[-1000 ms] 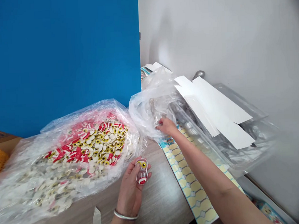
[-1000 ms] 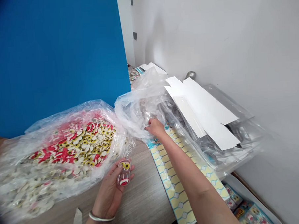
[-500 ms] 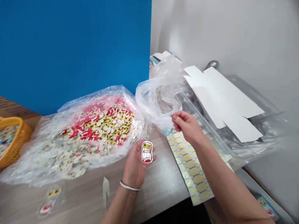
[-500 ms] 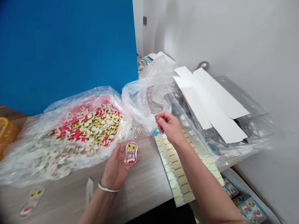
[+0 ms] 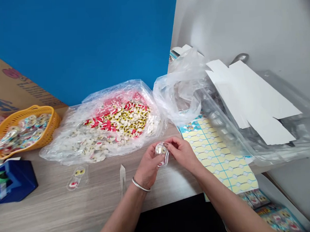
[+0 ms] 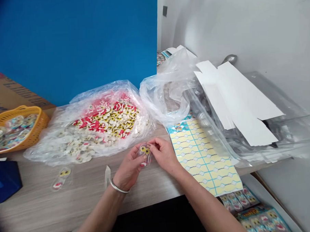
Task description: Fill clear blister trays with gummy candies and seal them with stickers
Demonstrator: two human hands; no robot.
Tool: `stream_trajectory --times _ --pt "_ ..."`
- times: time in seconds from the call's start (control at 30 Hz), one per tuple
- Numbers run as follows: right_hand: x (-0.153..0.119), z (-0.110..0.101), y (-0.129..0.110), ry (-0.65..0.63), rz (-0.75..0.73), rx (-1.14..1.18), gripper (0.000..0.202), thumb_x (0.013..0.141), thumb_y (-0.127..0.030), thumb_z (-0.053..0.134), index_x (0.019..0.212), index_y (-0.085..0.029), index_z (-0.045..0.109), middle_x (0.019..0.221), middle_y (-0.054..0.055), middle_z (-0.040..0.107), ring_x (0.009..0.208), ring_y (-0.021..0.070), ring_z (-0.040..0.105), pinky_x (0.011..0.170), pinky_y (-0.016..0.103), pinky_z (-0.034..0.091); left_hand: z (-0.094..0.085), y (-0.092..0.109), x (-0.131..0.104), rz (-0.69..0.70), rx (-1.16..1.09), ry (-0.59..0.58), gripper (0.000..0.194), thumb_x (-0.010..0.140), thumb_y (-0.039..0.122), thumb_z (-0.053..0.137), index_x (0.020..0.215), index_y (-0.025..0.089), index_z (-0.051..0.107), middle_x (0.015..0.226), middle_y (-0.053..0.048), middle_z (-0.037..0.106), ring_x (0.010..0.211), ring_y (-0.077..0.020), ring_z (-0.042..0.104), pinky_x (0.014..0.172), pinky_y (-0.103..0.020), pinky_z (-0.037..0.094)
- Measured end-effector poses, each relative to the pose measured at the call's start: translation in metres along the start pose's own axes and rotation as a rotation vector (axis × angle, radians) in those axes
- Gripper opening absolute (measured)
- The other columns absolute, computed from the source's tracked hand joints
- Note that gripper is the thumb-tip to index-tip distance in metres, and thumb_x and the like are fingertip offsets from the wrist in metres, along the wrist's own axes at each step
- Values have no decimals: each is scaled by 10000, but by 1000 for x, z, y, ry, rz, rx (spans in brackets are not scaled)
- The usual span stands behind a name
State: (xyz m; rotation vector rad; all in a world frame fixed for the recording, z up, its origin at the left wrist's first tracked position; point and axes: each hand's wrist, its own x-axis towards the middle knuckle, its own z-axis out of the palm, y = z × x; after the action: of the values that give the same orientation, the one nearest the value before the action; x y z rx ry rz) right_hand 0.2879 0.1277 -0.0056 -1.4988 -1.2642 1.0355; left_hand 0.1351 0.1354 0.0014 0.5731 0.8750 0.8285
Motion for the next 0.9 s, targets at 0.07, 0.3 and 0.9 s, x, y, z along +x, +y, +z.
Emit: stream_trajectory --times 0.07,0.3,0.9 --pt "-1 6 -1 -37 41 45 188 862 -353 582 863 -196 686 741 6 675 642 145 596 574 257 473 -6 1 -4 -9 -12 12 443 628 221 841 1044 185 696 1001 -55 682 802 -138 603 705 -251 458" --pt "-3 27 -2 -7 -88 -143 134 862 -256 585 863 -193 703 823 29 660 746 164 617 632 271 483 -16 5 -12 29 -35 57 399 626 160 801 1014 197 718 1000 -50 688 844 -155 609 775 -284 470" --pt "-19 62 18 -364 -39 -217 251 908 -408 526 974 -209 664 803 50 670 723 199 617 633 316 469 -270 100 -99 528 668 1070 402 733 249 667 1109 137 576 893 -38 702 745 -130 631 674 -238 489"
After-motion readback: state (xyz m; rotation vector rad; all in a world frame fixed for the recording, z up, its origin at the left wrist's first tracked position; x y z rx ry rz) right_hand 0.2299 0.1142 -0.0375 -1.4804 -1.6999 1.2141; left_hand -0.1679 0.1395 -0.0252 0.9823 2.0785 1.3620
